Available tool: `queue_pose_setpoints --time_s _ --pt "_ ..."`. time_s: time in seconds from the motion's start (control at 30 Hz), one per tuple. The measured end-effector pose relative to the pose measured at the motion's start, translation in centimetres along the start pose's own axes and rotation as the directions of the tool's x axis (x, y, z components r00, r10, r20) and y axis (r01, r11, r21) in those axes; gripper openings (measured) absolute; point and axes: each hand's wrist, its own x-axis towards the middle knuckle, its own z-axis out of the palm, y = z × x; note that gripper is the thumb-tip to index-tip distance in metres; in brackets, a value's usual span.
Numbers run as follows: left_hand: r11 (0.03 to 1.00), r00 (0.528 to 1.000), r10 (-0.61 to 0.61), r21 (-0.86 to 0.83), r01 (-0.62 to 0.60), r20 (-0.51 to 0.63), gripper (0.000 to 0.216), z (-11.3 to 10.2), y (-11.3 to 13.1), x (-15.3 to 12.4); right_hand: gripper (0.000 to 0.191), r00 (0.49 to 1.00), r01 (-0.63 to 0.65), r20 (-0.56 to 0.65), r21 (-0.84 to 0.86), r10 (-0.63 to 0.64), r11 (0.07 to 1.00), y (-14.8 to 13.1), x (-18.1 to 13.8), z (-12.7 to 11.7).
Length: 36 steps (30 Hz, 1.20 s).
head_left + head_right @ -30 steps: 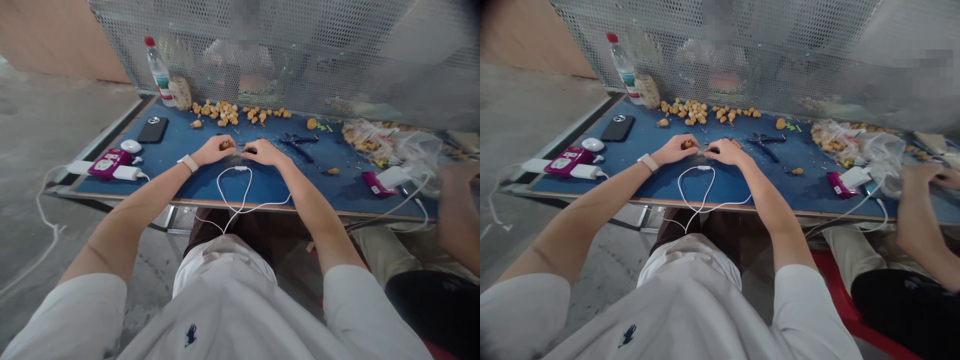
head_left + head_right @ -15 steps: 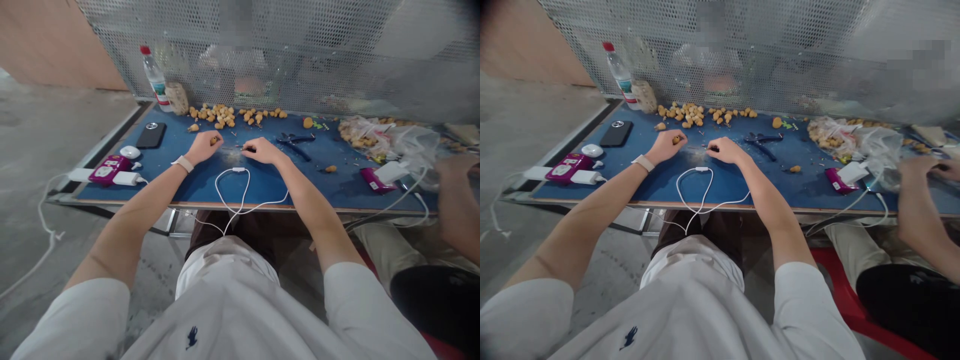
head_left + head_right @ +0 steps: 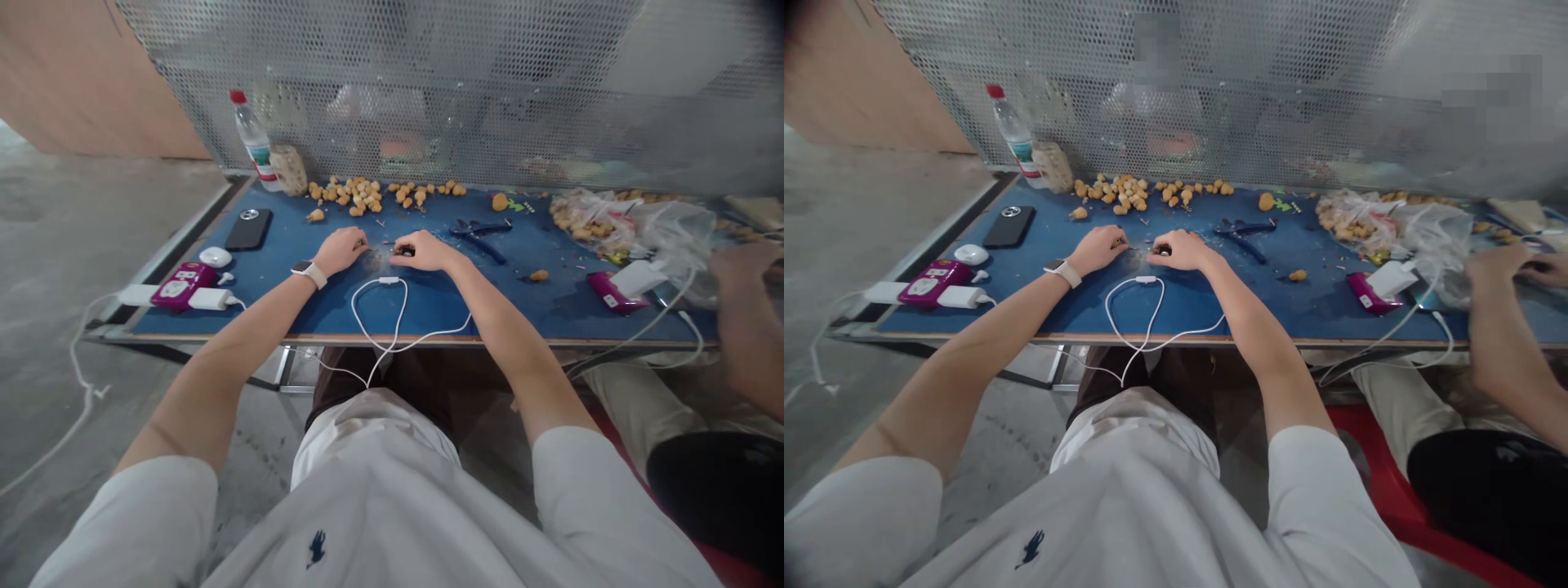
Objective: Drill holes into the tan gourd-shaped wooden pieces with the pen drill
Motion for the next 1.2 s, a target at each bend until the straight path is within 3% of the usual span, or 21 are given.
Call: queue_pose_setpoints --time_s 0.13,0.27,0.33,0.5,0.63,0.9,1.2 --pt "1.0 1.0 0.002 0.015 -0.002 0.008 0.023 0.0 -0.3 -0.2 0.045 0.986 0.117 0.108 0.092 -0.126 0.989 -1.6 -0.1 0.4" --pt "1.0 1.0 0.0 0.011 0.0 0.012 0.027 -0.1 -0.6 -0.2 0.03 0.975 0.167 0.142 0.048 -0.172 0.985 -2.6 0.2 1.2" --pt "1.0 1.0 0.0 0.001 0.0 0.012 0.028 -0.1 -0.8 0.0 0.025 0.982 0.143 0.127 -0.002 -0.141 0.99 -2.4 0.3 1.3" --pt "0.999 1.0 -0.004 -0.037 0.004 0.005 0.025 0.1 -1.2 0.6 0.028 0.998 -0.058 -0.008 -0.113 0.057 0.992 -0.5 0.1 0.6" --pt "0.997 1.0 0.012 -0.072 -0.013 -0.012 0.021 0.0 -1.2 0.6 0.028 0.988 -0.135 -0.093 -0.173 0.121 0.975 0.4 0.1 0.3" --pt "0.987 0.993 0.098 -0.123 -0.106 -0.071 0.02 -1.0 -0.6 -0.5 0.025 0.997 -0.079 -0.037 -0.206 0.072 0.975 -0.3 0.2 0.7" --pt "0.986 0.991 0.13 -0.098 -0.133 -0.042 0.023 -1.5 0.8 -1.1 0.029 0.999 -0.054 -0.017 -0.175 0.051 0.983 -0.9 0.2 0.8"
